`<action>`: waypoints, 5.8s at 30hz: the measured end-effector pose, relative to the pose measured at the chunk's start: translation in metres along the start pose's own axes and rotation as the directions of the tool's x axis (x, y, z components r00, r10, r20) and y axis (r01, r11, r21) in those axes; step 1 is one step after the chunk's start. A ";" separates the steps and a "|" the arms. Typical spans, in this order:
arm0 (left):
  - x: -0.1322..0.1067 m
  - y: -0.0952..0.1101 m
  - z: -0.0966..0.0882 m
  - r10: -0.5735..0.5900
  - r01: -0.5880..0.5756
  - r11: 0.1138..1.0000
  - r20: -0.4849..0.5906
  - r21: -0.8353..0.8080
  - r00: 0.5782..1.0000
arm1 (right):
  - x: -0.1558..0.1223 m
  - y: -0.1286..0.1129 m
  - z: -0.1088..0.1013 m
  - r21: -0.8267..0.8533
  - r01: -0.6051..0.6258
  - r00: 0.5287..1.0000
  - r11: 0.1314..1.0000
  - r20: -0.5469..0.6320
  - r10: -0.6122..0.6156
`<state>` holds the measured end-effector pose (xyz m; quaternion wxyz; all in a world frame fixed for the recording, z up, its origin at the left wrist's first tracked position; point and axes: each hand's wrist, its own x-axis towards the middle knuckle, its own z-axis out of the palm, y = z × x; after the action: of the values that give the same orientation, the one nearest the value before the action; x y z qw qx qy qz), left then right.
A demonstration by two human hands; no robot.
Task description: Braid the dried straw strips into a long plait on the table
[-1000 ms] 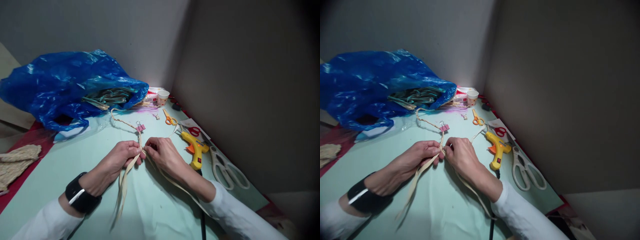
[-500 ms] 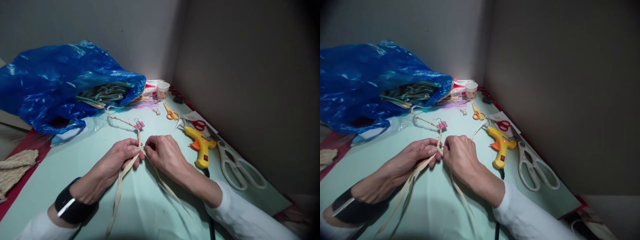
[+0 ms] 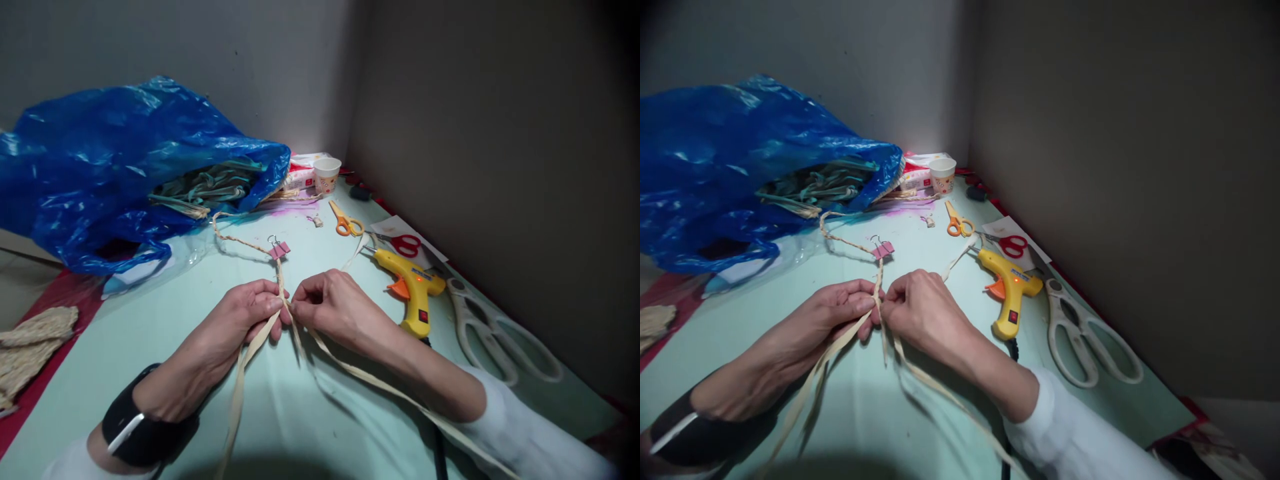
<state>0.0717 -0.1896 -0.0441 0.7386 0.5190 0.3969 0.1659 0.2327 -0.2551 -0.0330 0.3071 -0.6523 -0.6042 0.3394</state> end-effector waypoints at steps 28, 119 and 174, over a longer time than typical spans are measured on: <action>-0.001 0.004 0.003 -0.025 0.026 0.999 -0.047 0.030 0.999 | -0.006 0.003 0.011 0.123 -0.029 0.998 0.992 -0.043 0.035; -0.048 -0.042 0.073 0.369 0.136 -0.493 0.065 0.859 0.927 | 0.006 0.011 0.038 0.316 0.002 0.995 0.949 -0.097 0.030; 0.005 -0.015 0.023 0.283 -0.158 0.888 -0.242 0.433 0.928 | 0.003 0.005 0.002 -0.131 0.019 1.000 0.991 0.000 -0.019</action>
<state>0.0896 -0.2067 -0.0560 0.5223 0.6718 0.4671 0.2402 0.2341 -0.2529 -0.0387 0.2673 -0.6655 -0.6312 0.2954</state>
